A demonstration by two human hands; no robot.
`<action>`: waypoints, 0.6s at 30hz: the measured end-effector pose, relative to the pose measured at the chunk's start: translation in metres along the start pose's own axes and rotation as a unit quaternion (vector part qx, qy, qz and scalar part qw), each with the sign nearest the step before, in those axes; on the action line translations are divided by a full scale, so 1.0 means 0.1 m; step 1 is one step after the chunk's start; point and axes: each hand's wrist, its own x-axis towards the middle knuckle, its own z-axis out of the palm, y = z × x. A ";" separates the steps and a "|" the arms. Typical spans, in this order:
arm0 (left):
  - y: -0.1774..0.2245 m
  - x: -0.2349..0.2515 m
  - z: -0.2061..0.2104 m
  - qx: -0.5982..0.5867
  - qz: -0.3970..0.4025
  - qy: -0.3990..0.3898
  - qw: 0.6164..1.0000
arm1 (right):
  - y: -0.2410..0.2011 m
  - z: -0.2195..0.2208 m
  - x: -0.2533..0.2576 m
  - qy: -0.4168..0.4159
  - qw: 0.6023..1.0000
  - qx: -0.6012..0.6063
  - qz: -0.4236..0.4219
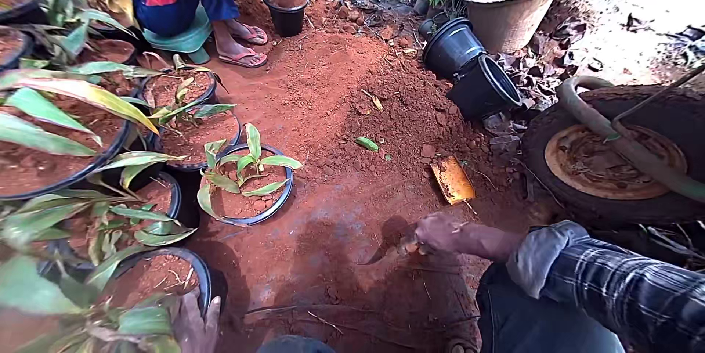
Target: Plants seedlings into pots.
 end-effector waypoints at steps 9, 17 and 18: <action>-0.01 -0.01 0.02 -0.004 -0.002 -0.007 1.000 | 1.04 -0.27 -0.62 0.184 0.945 0.033 0.269; 0.05 -0.01 0.06 -0.034 -0.008 0.024 0.999 | -1.49 -0.18 0.76 0.073 0.985 0.124 -0.095; 0.05 -0.01 0.06 -0.034 -0.006 0.028 0.999 | -1.55 -0.21 0.85 0.080 0.986 0.116 -0.084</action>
